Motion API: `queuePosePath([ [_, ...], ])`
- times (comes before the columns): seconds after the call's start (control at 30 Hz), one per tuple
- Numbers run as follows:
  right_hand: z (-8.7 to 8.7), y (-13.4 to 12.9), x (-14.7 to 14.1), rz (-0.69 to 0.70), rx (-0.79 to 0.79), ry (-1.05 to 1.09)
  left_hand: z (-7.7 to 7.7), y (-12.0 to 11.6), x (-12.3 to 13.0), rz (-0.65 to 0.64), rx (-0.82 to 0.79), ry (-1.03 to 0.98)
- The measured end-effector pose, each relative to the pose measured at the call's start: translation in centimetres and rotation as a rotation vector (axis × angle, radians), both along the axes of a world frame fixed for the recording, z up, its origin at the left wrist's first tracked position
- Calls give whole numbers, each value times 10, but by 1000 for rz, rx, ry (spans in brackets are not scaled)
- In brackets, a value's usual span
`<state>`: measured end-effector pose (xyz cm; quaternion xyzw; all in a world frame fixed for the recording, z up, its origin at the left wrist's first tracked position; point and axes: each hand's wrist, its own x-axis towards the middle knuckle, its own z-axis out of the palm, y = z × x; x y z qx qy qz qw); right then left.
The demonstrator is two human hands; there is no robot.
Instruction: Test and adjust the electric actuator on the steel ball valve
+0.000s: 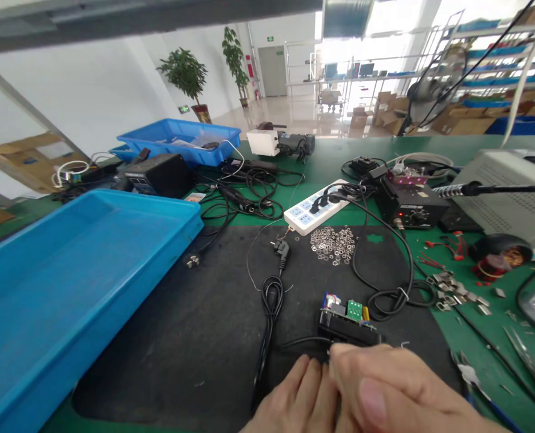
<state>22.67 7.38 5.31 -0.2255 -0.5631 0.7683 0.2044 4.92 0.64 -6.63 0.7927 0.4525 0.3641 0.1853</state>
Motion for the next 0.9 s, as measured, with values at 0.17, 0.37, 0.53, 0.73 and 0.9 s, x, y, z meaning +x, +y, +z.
queuePosePath([
  [0.17,-19,-6,-2,-139,101,2,17,4,3,-77,341,405],
  [0.37,19,-12,-16,-415,259,74,24,1,6,-58,386,535],
  [0.53,52,-51,33,-734,715,-234,42,-7,3,1,347,265],
  [0.73,-48,-74,101,-729,1161,-770,108,-35,15,262,-407,-962],
  [0.9,-113,-73,113,-583,1399,-981,165,-47,15,134,-651,-1761],
])
